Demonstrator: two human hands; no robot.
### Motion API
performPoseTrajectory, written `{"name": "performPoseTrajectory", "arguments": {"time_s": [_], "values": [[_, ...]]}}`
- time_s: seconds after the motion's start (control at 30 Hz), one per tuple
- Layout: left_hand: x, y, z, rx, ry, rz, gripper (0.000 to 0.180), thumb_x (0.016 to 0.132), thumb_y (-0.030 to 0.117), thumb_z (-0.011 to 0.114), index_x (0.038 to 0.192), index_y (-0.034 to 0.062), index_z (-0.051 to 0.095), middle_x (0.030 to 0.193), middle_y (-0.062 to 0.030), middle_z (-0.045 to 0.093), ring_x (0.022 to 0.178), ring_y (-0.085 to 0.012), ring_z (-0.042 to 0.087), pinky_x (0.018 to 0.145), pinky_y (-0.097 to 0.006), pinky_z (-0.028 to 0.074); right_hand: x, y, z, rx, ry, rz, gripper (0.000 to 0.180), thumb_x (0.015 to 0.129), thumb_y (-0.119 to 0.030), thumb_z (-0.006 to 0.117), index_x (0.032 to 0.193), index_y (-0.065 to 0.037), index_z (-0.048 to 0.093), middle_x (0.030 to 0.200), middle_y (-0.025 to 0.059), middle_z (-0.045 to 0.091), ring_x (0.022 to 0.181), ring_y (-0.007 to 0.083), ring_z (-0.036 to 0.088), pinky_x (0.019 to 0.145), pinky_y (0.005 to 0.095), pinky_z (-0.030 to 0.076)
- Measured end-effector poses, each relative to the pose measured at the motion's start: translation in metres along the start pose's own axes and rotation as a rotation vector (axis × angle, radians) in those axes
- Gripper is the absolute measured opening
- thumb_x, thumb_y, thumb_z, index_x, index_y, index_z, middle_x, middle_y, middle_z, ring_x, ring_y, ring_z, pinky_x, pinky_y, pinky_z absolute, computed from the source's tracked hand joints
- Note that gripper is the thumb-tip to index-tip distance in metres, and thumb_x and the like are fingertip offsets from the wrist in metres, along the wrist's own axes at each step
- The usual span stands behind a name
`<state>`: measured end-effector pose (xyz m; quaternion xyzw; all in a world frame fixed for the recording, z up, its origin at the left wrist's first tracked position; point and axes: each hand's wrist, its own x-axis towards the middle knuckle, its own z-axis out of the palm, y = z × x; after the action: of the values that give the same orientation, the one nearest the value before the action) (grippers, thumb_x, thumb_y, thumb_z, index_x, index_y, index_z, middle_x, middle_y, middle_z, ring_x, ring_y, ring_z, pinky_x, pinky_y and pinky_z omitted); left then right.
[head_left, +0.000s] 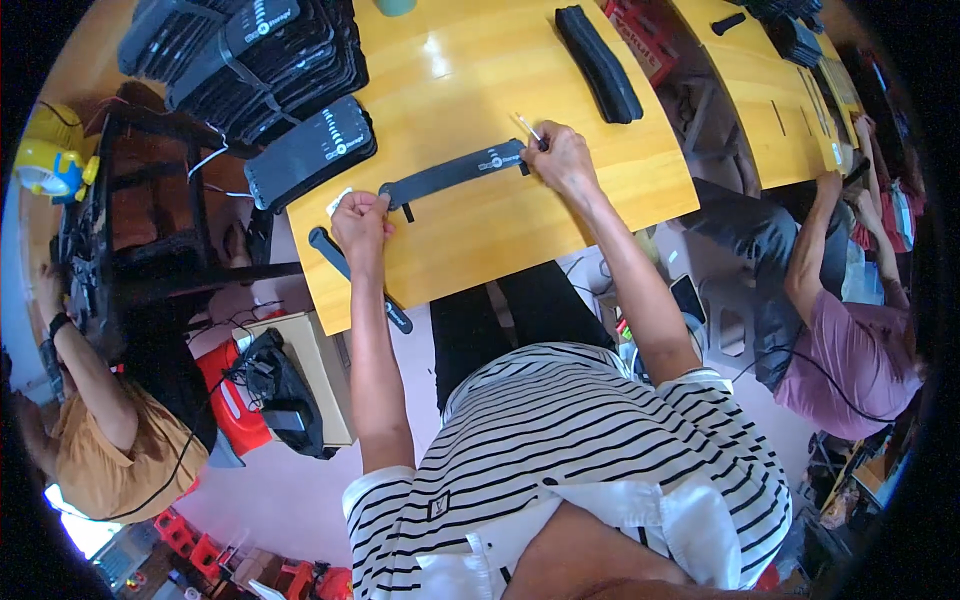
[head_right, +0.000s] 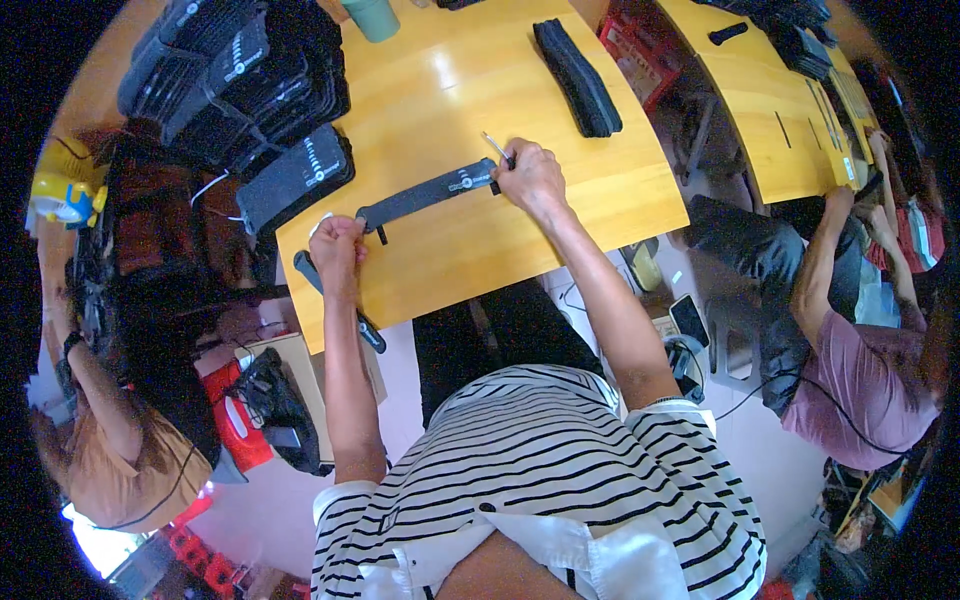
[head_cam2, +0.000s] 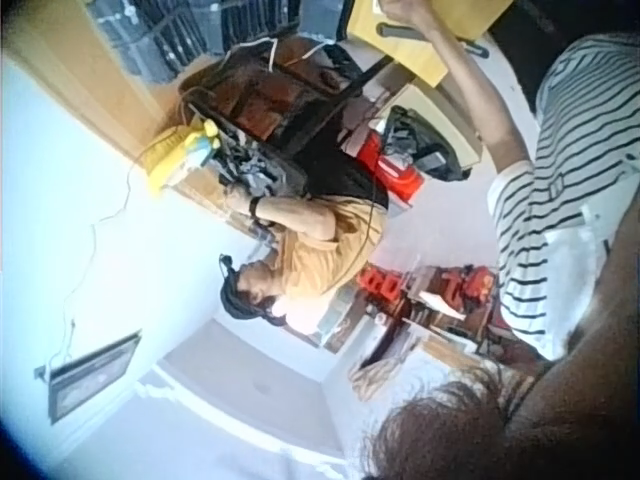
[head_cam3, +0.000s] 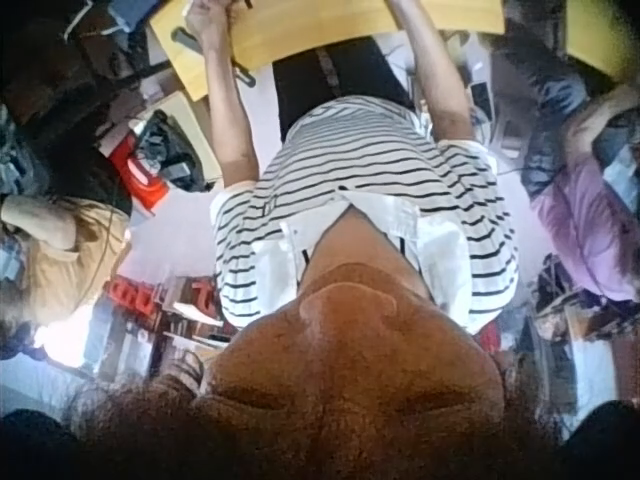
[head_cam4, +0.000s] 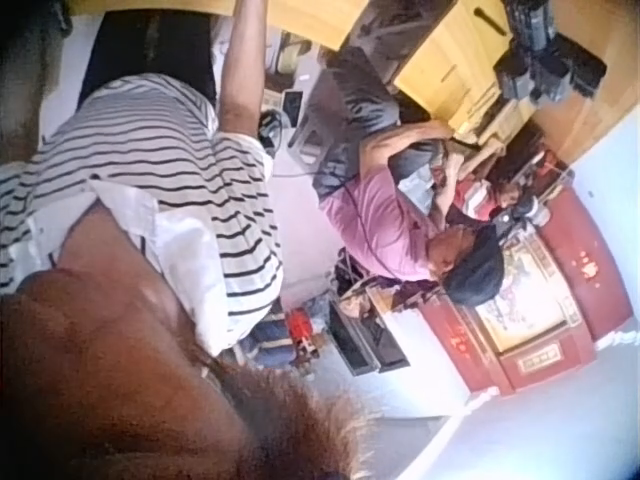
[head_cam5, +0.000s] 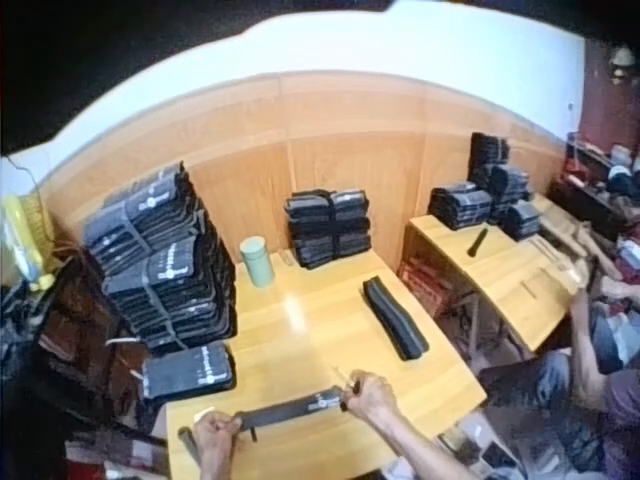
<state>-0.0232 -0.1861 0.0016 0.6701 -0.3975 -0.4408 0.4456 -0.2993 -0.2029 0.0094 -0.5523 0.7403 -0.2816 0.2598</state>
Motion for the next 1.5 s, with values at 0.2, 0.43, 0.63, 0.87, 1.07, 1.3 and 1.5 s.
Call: {"name": "performPoseTrajectory", "arguments": {"time_s": [0.2,0.43,0.63,0.87,1.07,1.3,1.5], "values": [[-0.007,0.002,-0.010,-0.206,0.007,-0.024,0.009,0.084,0.011,0.055,0.082,0.0018,0.052,0.057,-0.0030,0.051,0.038,-0.0088,0.045,0.034,-0.021,0.035,0.004,0.008,-0.014,0.459,-0.303,0.121,0.013,0.073,-0.014,0.064,0.071,-0.004,0.057,0.062,0.0094,0.059,0.056,0.0145,0.058,0.050,0.0284,0.046],[-0.062,0.009,-0.081,0.578,0.248,-0.009,0.040,0.076,0.037,0.067,0.077,-0.0029,0.060,0.064,-0.0142,0.061,0.051,-0.0206,0.059,0.050,-0.033,0.047,-0.075,0.043,-0.057,0.879,-0.269,0.215,0.005,0.078,-0.003,0.053,0.082,-0.002,0.055,0.060,-0.0012,0.048,0.042,0.0055,0.040,0.037,0.0201,0.030],[-0.097,0.000,-0.053,0.778,0.256,-0.059,0.046,0.063,0.036,0.074,0.085,-0.0016,0.061,0.071,-0.0158,0.064,0.065,-0.0288,0.064,0.068,-0.038,0.049,-0.120,0.035,-0.049,0.872,-0.337,0.215,0.008,0.081,-0.004,0.052,0.088,-0.004,0.055,0.063,-0.0006,0.049,0.046,0.0045,0.042,0.039,0.0185,0.032],[-0.108,-0.023,-0.069,-0.121,0.019,-0.280,0.013,0.070,0.011,0.068,0.077,0.0043,0.059,0.056,0.0000,0.052,0.036,-0.0066,0.041,0.033,-0.019,0.032,-0.161,-0.001,-0.025,0.586,-0.420,-0.106,0.013,0.079,-0.010,0.058,0.086,0.000,0.057,0.070,0.0055,0.057,0.068,0.0123,0.056,0.062,0.0261,0.045],[-0.171,0.007,-0.010,-0.520,-0.007,-0.181,0.014,0.075,0.003,0.063,0.077,0.0097,0.051,0.056,0.0034,0.047,0.039,-0.0025,0.036,0.034,-0.016,0.023,-0.196,-0.039,0.002,0.697,-0.618,-0.227,0.027,0.081,-0.015,0.061,0.101,0.000,0.051,0.083,0.0031,0.056,0.072,0.0095,0.054,0.064,0.0224,0.042],[-0.188,0.027,0.008,-0.698,-0.309,-0.154,0.013,0.086,0.011,0.056,0.095,0.0016,0.056,0.083,-0.0058,0.061,0.063,-0.0083,0.056,0.053,-0.020,0.046,-0.185,-0.049,-0.013,1.304,-0.757,0.371,0.013,0.078,-0.012,0.064,0.083,-0.009,0.052,0.071,-0.0021,0.051,0.052,0.0025,0.044,0.034,0.0148,0.023],[-0.175,0.028,-0.002,-0.759,-0.216,-0.003,0.017,0.090,0.010,0.050,0.103,-0.0003,0.053,0.092,-0.0117,0.062,0.086,-0.0179,0.063,0.069,-0.027,0.054,-0.170,-0.059,-0.038,1.142,-0.675,0.156,0.026,0.093,-0.026,0.041,0.095,-0.006,0.057,0.064,-0.0014,0.047,0.044,0.0028,0.039,0.038,0.0163,0.028]]}}
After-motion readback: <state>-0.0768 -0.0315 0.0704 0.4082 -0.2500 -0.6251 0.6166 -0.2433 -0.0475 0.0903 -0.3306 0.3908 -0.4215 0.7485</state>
